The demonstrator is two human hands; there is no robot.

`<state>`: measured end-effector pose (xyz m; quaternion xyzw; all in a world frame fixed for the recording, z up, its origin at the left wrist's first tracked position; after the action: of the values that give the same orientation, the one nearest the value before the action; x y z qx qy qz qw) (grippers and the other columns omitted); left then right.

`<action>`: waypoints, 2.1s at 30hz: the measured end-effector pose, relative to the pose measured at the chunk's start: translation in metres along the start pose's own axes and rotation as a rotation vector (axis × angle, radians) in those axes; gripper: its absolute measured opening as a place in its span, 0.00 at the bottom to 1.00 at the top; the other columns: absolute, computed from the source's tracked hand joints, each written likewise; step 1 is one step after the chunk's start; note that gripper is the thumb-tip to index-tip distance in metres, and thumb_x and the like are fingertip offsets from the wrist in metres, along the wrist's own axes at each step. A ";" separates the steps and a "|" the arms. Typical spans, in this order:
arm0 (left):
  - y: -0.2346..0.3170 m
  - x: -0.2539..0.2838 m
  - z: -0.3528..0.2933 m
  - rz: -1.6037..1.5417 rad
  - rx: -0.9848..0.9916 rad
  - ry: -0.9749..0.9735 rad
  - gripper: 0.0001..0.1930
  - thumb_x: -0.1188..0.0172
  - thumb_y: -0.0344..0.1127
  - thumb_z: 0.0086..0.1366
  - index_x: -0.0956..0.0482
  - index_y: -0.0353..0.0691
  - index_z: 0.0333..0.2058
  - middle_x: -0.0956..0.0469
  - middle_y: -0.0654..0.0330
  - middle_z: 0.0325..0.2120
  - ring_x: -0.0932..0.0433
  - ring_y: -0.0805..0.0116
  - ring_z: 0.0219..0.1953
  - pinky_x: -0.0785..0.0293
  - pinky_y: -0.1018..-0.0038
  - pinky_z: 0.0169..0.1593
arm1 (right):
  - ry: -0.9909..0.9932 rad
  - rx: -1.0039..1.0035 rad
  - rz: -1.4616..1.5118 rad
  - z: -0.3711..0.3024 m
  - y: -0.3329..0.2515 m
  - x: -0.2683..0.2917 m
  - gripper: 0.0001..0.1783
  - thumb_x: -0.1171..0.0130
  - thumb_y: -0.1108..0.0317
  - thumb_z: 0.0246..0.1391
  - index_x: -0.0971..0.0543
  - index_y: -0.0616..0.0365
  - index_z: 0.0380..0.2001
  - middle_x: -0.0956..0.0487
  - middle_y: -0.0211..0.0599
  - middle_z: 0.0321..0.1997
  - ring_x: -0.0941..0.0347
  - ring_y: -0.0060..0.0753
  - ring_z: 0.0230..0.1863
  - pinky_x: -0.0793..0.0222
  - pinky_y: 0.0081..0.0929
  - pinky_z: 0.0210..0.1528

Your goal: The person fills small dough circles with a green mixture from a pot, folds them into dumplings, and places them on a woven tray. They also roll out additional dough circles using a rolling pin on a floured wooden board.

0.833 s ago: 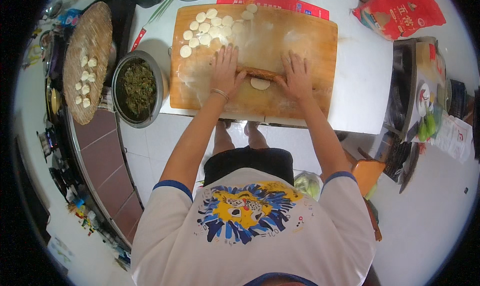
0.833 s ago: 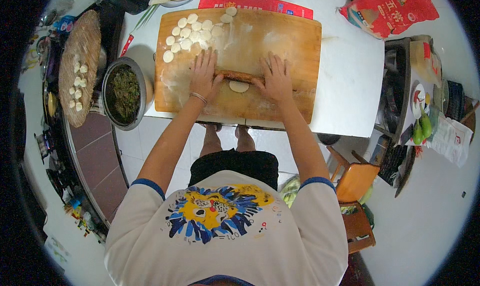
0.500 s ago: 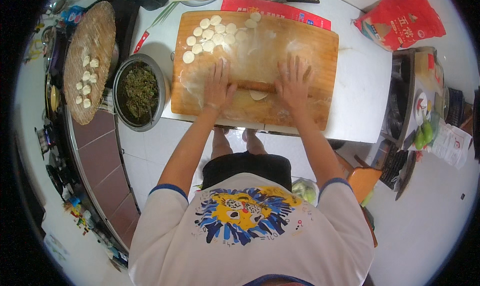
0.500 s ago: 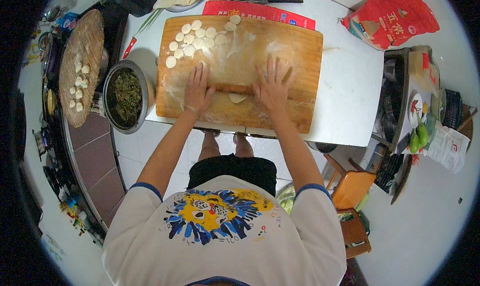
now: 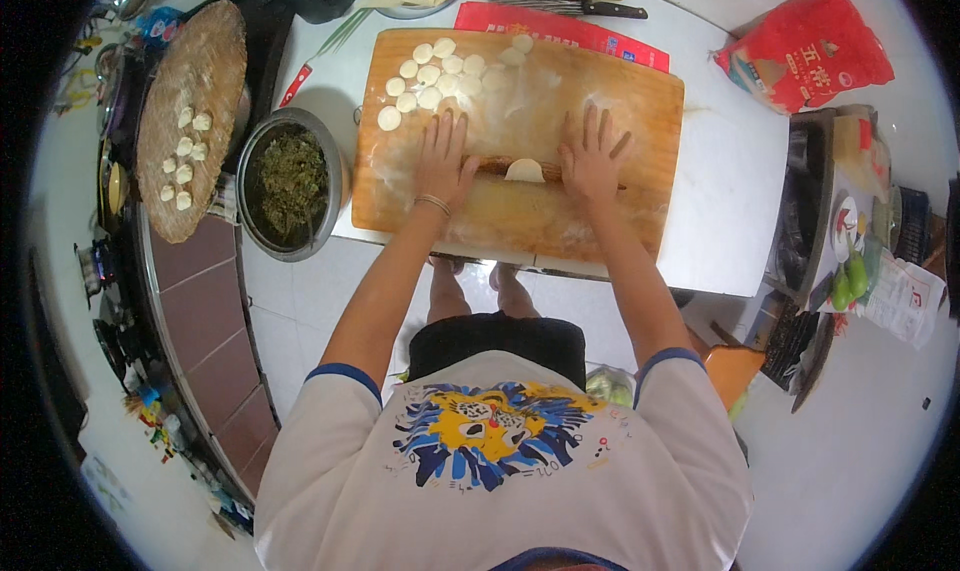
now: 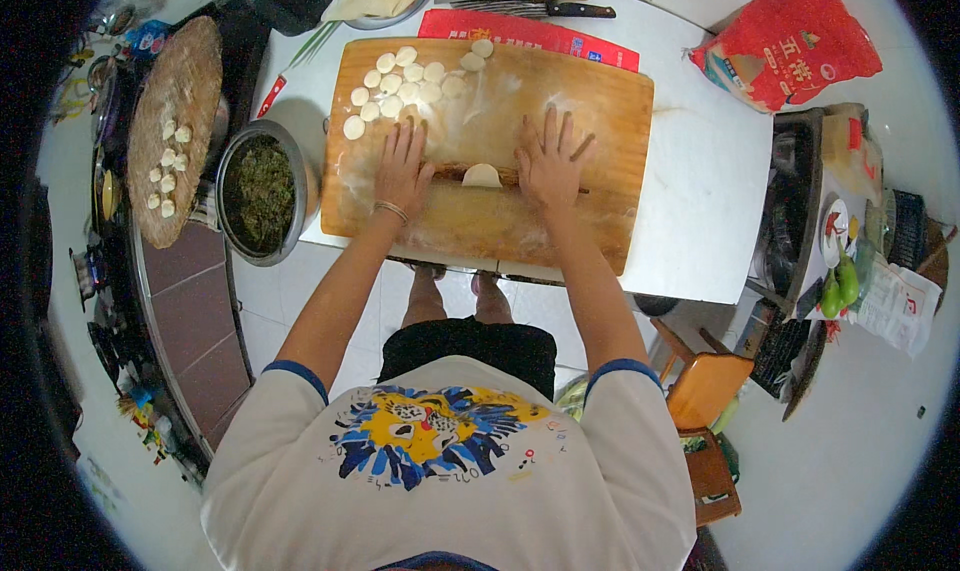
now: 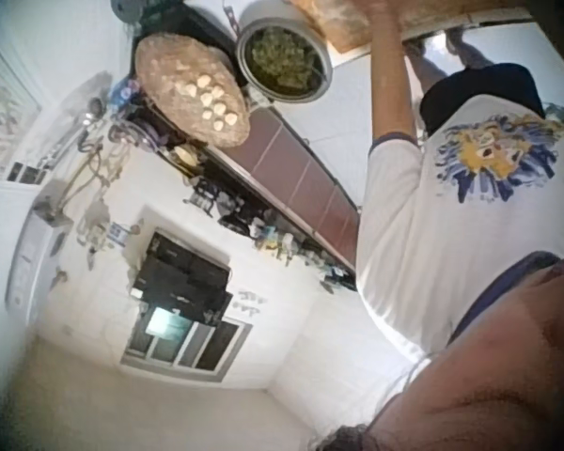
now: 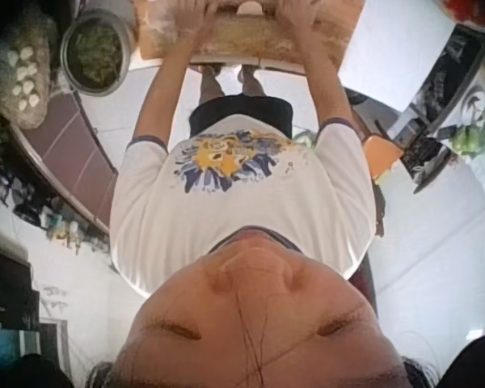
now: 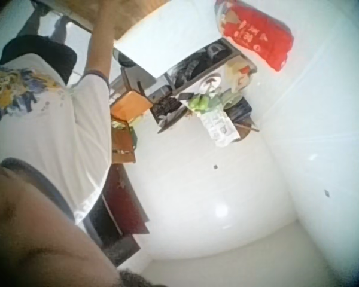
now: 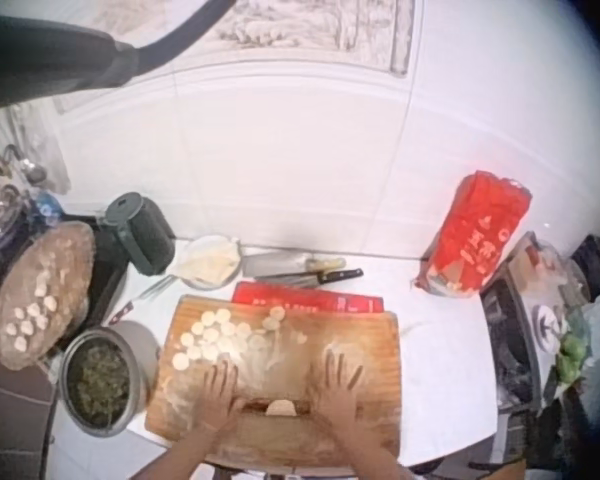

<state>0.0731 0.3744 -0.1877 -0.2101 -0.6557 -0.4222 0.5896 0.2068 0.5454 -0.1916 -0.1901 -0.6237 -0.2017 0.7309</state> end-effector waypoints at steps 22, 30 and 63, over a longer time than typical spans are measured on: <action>0.090 -0.084 -0.047 -1.826 0.859 -0.332 0.15 0.43 0.43 0.61 0.28 0.37 0.39 0.26 0.58 0.35 0.25 0.66 0.39 0.26 0.69 0.43 | -0.088 -0.244 0.847 -0.098 0.007 0.028 0.16 0.43 0.62 0.49 0.26 0.59 0.40 0.25 0.49 0.35 0.29 0.51 0.37 0.35 0.40 0.38; 0.056 -0.137 -0.034 -1.508 0.513 -0.439 0.11 0.46 0.34 0.61 0.26 0.34 0.40 0.24 0.59 0.32 0.24 0.70 0.32 0.25 0.73 0.33 | -0.461 -0.815 1.629 -0.143 0.019 -0.044 0.15 0.48 0.59 0.56 0.27 0.60 0.38 0.26 0.35 0.24 0.30 0.36 0.23 0.35 0.30 0.29; 0.023 0.001 0.001 0.169 -0.029 -0.013 0.32 0.52 0.48 0.60 0.47 0.43 0.61 0.49 0.56 0.63 0.52 0.51 0.63 0.54 0.55 0.63 | -0.036 0.135 0.234 -0.030 -0.019 0.011 0.30 0.45 0.52 0.50 0.35 0.49 0.55 0.43 0.47 0.62 0.44 0.54 0.60 0.47 0.50 0.59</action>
<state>0.0897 0.3879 -0.1801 -0.2761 -0.6333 -0.3790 0.6157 0.2231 0.5124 -0.1849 -0.2159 -0.6224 -0.0692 0.7491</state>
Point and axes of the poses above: each hand's wrist, its own z-axis towards the middle knuckle, its own x-axis out of the back of the hand, y = z × x, the point moved 10 cm from there along z, towards the middle knuckle
